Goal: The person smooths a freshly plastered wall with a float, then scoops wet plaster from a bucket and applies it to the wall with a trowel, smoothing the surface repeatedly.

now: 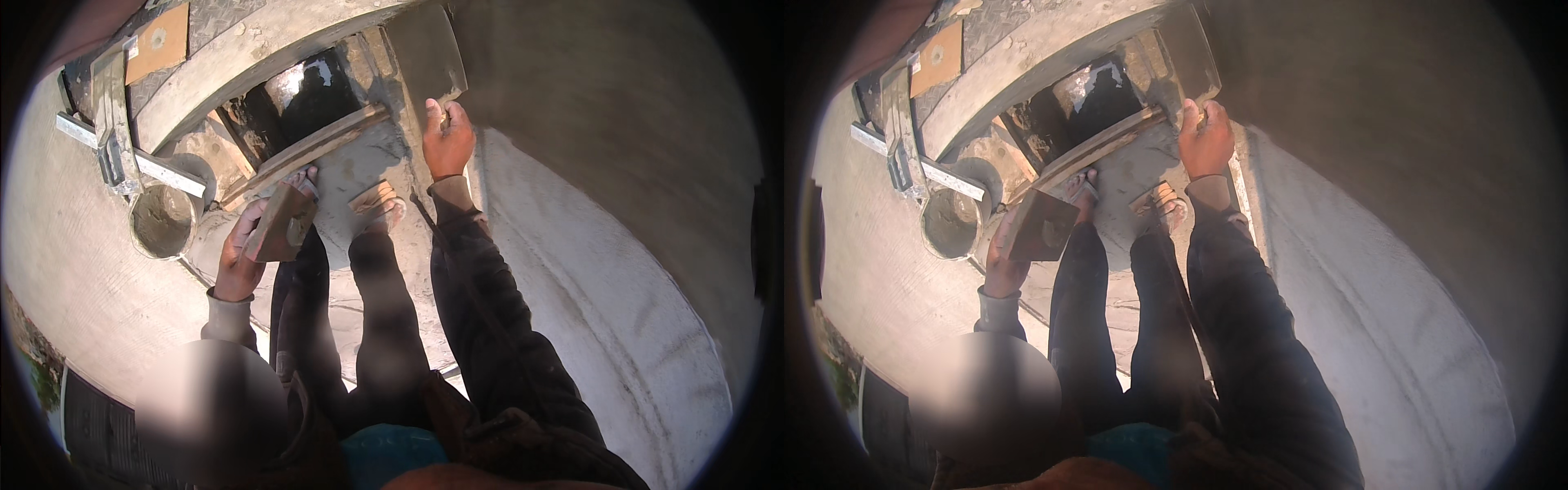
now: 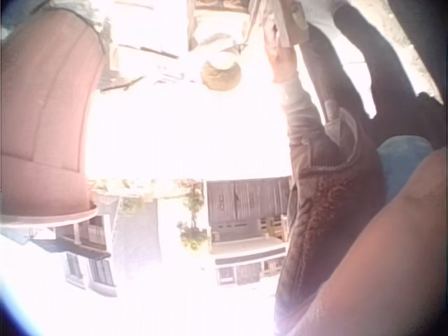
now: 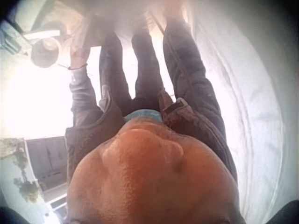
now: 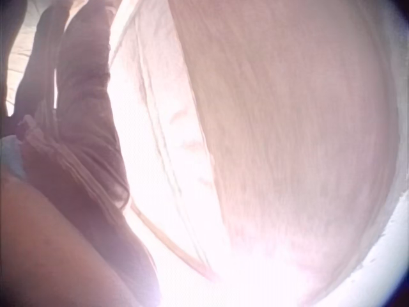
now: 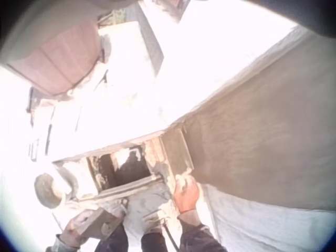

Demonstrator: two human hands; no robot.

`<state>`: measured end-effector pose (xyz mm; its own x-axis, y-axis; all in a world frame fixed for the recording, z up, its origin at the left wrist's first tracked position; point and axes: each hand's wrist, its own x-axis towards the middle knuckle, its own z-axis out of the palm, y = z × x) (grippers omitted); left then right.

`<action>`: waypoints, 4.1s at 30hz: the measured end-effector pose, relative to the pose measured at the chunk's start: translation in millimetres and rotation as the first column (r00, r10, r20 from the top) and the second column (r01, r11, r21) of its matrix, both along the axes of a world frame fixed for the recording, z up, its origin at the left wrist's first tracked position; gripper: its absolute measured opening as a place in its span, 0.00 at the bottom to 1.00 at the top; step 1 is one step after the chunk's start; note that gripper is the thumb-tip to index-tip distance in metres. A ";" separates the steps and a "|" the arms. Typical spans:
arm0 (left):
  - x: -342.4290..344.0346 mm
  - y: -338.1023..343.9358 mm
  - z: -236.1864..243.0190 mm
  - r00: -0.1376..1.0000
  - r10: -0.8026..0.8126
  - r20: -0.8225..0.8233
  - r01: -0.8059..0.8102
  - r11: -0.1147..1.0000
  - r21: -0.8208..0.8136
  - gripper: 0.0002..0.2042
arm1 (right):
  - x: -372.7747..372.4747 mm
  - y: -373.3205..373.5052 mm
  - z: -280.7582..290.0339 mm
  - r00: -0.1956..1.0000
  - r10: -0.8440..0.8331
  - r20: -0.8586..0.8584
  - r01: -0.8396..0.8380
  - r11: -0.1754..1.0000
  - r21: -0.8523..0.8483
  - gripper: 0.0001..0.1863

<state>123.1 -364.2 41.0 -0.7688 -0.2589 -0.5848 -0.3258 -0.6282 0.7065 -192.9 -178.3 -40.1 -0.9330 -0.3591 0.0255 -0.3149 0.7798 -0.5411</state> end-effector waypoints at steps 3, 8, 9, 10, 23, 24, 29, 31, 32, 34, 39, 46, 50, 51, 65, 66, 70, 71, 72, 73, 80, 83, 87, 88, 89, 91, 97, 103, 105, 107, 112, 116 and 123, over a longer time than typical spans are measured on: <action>4.6 5.5 -2.8 0.995 0.092 -0.042 -0.087 0.991 0.097 0.27 | -4.9 -1.2 -11.8 1.000 0.003 0.004 -0.003 1.000 -0.010 0.16; 8.1 3.5 -3.8 0.999 0.031 -0.020 -0.031 0.999 0.017 0.26 | -14.6 -5.8 -8.8 1.000 -0.012 0.005 0.013 0.999 -0.049 0.15; 8.5 4.3 -4.2 0.999 0.035 -0.007 -0.034 0.999 0.012 0.26 | -16.5 -6.5 -6.5 1.000 -0.017 -0.004 0.017 0.998 -0.059 0.15; 9.0 5.4 -4.9 0.999 0.038 0.005 -0.038 0.999 0.007 0.26 | -18.4 -7.2 -4.1 1.000 -0.022 -0.013 0.021 0.997 -0.069 0.16; 0.3 3.8 -1.8 0.999 -0.028 0.044 0.030 0.998 -0.056 0.27 | -26.1 -15.0 15.0 0.999 -0.037 -0.035 0.035 0.997 -0.063 0.16; 1.0 3.2 -2.3 0.998 -0.036 0.045 0.039 0.997 -0.069 0.27 | -27.1 -13.4 13.5 0.998 -0.029 -0.048 0.027 0.999 -0.048 0.16; 4.8 6.2 -4.2 0.998 -0.023 0.061 0.029 0.995 -0.096 0.27 | -28.2 -12.8 12.7 0.999 -0.044 0.012 0.044 0.999 0.003 0.17; 2.3 7.0 -2.3 1.000 -0.002 0.022 0.004 0.998 -0.070 0.28 | -27.9 -11.7 8.0 0.999 -0.036 -0.035 0.037 0.999 0.005 0.17; 0.6 7.5 -2.0 1.000 0.011 -0.008 -0.011 0.999 -0.051 0.28 | -27.6 -13.4 8.4 0.998 -0.032 -0.059 0.032 0.999 0.007 0.18; 2.8 5.7 -5.9 1.000 -0.007 0.010 0.007 0.999 -0.048 0.28 | -22.1 -17.2 8.5 0.995 -0.072 -0.064 0.073 0.997 0.003 0.18; 4.8 2.7 -2.7 0.998 -0.014 0.054 0.015 1.000 -0.018 0.28 | -16.1 -15.8 11.5 0.994 -0.090 -0.064 0.088 0.995 -0.037 0.15; 1.8 3.4 1.5 0.996 -0.023 0.083 0.026 0.999 -0.038 0.29 | 6.8 -8.7 0.7 0.998 0.013 -0.056 -0.012 1.000 0.020 0.14; 0.3 1.1 2.5 0.995 -0.033 0.090 0.038 0.998 -0.053 0.30 | 0.2 -12.1 -29.1 0.999 -0.033 -0.006 0.033 0.995 0.092 0.16; 1.7 2.1 1.7 0.997 -0.018 0.069 0.020 0.999 -0.025 0.30 | -1.5 -15.1 -35.0 0.999 -0.044 -0.004 0.045 0.993 0.106 0.16; 3.0 3.2 13.3 1.000 0.013 0.019 -0.014 0.999 0.035 0.24 | -11.2 -18.6 2.4 0.993 -0.104 -0.060 0.108 0.993 0.056 0.17; 3.0 3.8 14.4 0.999 0.026 0.023 -0.027 0.998 0.061 0.24 | -10.6 -19.9 5.7 0.993 -0.105 -0.060 0.108 0.992 0.062 0.17; 2.1 2.5 17.0 0.999 0.033 0.011 -0.034 0.995 0.096 0.24 | -9.3 -21.7 11.6 0.990 -0.116 -0.085 0.120 0.992 0.045 0.18; 2.7 1.1 17.1 1.000 0.023 0.002 -0.023 0.996 0.088 0.23 | -8.8 -22.0 12.7 0.988 -0.141 -0.066 0.143 0.990 0.022 0.18; 3.8 1.5 15.9 0.999 0.042 0.006 -0.042 0.994 0.097 0.23 | -8.4 -22.4 13.8 0.985 -0.165 -0.047 0.165 0.986 0.000 0.18; 5.2 2.5 14.3 0.998 0.060 0.011 -0.061 0.993 0.106 0.23 | -7.9 -22.9 14.9 0.982 -0.189 -0.027 0.188 0.982 -0.022 0.19; 9.9 4.0 11.6 0.996 0.084 -0.040 -0.078 0.988 0.131 0.23 | -8.7 -20.7 27.3 0.984 -0.178 -0.004 0.178 0.983 -0.046 0.18; 10.6 8.5 10.1 0.990 0.132 -0.058 -0.120 0.977 0.177 0.23 | -8.2 -19.8 31.5 0.986 -0.162 -0.036 0.159 0.986 -0.058 0.17; 10.5 8.4 9.4 0.983 0.184 -0.027 -0.175 0.964 0.199 0.26 | 3.2 -25.6 43.1 0.973 -0.162 -0.166 0.143 0.982 -0.119 0.17; 9.2 8.3 9.5 0.979 0.202 -0.013 -0.195 0.958 0.209 0.28 | 7.2 -25.7 47.9 0.964 -0.158 -0.215 0.131 0.982 -0.134 0.17; 7.5 8.1 10.3 0.975 0.221 0.002 -0.216 0.952 0.218 0.31 | 10.3 -22.3 53.2 0.968 -0.144 -0.205 0.117 0.983 -0.142 0.17; 8.5 9.5 6.1 0.949 0.314 -0.037 -0.294 0.918 0.266 0.29 | 15.7 -15.8 62.3 0.976 -0.120 -0.181 0.092 0.983 -0.160 0.16; 4.8 27.5 3.0 0.883 0.466 -0.058 -0.411 0.826 0.385 0.25 | 14.9 -13.9 43.6 0.998 -0.044 -0.035 0.043 0.998 -0.042 0.16; 15.5 34.3 -1.1 0.884 0.467 -0.002 -0.424 0.806 0.412 0.24 | -4.0 -21.4 26.4 0.995 -0.094 -0.043 0.089 0.991 -0.096 0.17; 22.2 34.8 -2.2 0.897 0.441 0.033 -0.414 0.809 0.419 0.23 | -6.3 -19.5 31.2 0.995 -0.088 -0.044 0.084 0.991 -0.102 0.17; 25.8 35.4 -3.0 0.905 0.424 0.044 -0.400 0.809 0.430 0.23 | -10.3 -17.8 36.6 0.996 -0.092 -0.010 0.091 0.991 -0.096 0.17; 23.4 37.7 4.0 0.910 0.411 0.053 -0.392 0.813 0.430 0.24 | -17.4 -13.8 45.1 0.994 -0.107 0.005 0.107 0.986 -0.129 0.17; 19.9 35.8 9.2 0.909 0.413 0.053 -0.397 0.820 0.412 0.24 | -7.5 -20.6 58.1 0.991 -0.132 -0.024 0.125 0.972 -0.199 0.18; 23.8 36.2 4.7 0.900 0.434 0.046 -0.410 0.804 0.431 0.23 | 4.8 -7.9 41.7 0.994 -0.091 0.068 0.100 0.983 -0.154 0.19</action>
